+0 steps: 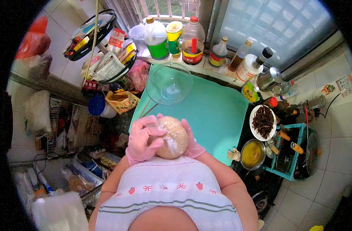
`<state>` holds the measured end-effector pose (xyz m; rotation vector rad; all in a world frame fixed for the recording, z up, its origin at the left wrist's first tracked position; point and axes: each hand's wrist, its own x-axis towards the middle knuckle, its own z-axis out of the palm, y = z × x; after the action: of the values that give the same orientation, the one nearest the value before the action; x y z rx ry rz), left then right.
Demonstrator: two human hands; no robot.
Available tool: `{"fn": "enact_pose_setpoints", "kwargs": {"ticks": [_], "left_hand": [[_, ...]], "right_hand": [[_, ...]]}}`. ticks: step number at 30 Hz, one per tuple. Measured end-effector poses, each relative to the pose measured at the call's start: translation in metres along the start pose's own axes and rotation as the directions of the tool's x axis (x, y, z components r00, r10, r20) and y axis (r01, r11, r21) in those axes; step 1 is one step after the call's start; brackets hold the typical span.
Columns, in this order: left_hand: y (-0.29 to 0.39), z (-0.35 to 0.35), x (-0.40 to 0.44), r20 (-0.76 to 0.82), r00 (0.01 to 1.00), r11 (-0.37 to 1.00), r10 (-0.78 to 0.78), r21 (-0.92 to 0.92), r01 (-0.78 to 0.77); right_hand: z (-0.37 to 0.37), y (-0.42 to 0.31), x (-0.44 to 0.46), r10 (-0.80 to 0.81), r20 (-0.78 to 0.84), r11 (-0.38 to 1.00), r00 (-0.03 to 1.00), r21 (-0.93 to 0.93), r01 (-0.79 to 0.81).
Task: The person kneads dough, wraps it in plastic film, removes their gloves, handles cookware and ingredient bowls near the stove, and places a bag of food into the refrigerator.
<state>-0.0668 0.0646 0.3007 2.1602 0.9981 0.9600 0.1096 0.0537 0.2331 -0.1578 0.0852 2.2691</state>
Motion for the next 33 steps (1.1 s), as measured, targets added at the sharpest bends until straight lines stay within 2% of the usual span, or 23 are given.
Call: {"fn": "enact_pose_setpoints", "kwargs": {"ticks": [2, 5, 8, 11, 14, 17, 20, 23, 26, 29, 32, 33], "left_hand": [[-0.002, -0.005, 0.004, 0.012, 1.0, 0.997, 0.019, 0.073, -0.02], [0.019, -0.015, 0.015, 0.124, 0.992, 0.976, 0.006, 0.217, -0.033], [-0.018, 0.0, -0.006, 0.034, 0.999, 0.997, -0.016, -0.072, 0.019], [-0.034, 0.016, -0.02, -0.16, 0.984, 0.967, -0.082, -0.253, 0.04], [-0.047, 0.032, -0.034, -0.104, 0.925, 0.726, -0.366, -0.653, 0.214], [-0.025, 0.007, -0.025, 0.17, 0.916, 0.322, -0.364, -0.9, 0.295], [-0.019, -0.002, -0.035, 0.279, 0.905, 0.378, -0.32, -0.839, 0.392], [-0.037, 0.021, -0.053, 0.252, 0.9, 0.526, -0.356, -0.742, 0.416], [-0.05, 0.04, -0.066, 0.117, 0.918, 0.56, -0.38, -0.761, 0.328], [-0.043, 0.038, -0.073, 0.148, 0.877, 0.494, -0.458, -0.777, 0.39], [-0.053, 0.048, -0.085, 0.043, 0.887, 0.647, -0.459, -0.668, 0.367], [-0.057, 0.051, -0.088, 0.012, 0.903, 0.689, -0.43, -0.642, 0.337]], "right_hand": [[-0.009, 0.0, -0.001, 0.017, -0.026, 1.0, 1.0, 0.003, -0.017], [-0.02, 0.0, -0.003, 0.061, -0.008, 0.998, 0.998, -0.013, -0.061], [-0.015, -0.001, -0.004, 0.051, -0.088, 0.998, 0.995, -0.035, -0.054], [0.002, 0.002, 0.0, 0.013, 0.005, 0.998, 1.0, -0.055, -0.012], [-0.003, 0.003, 0.0, 0.007, -0.002, 0.997, 1.0, -0.072, -0.007], [0.006, 0.008, -0.006, -0.08, -0.102, 0.985, 0.992, -0.161, 0.063], [-0.001, 0.01, -0.012, -0.132, -0.147, 0.953, 0.98, -0.292, 0.085], [0.002, 0.011, -0.018, -0.113, -0.135, 0.91, 0.984, -0.411, 0.048], [0.011, 0.007, -0.025, -0.218, -0.145, 0.802, 0.965, -0.59, 0.093], [0.021, 0.005, -0.036, -0.17, 0.151, 0.422, 0.974, -0.882, 0.21], [0.016, 0.01, -0.04, -0.225, 0.05, 0.323, 0.973, -0.939, 0.123], [0.008, 0.013, -0.039, -0.28, 0.068, 0.305, 0.958, -0.939, 0.156]]}}
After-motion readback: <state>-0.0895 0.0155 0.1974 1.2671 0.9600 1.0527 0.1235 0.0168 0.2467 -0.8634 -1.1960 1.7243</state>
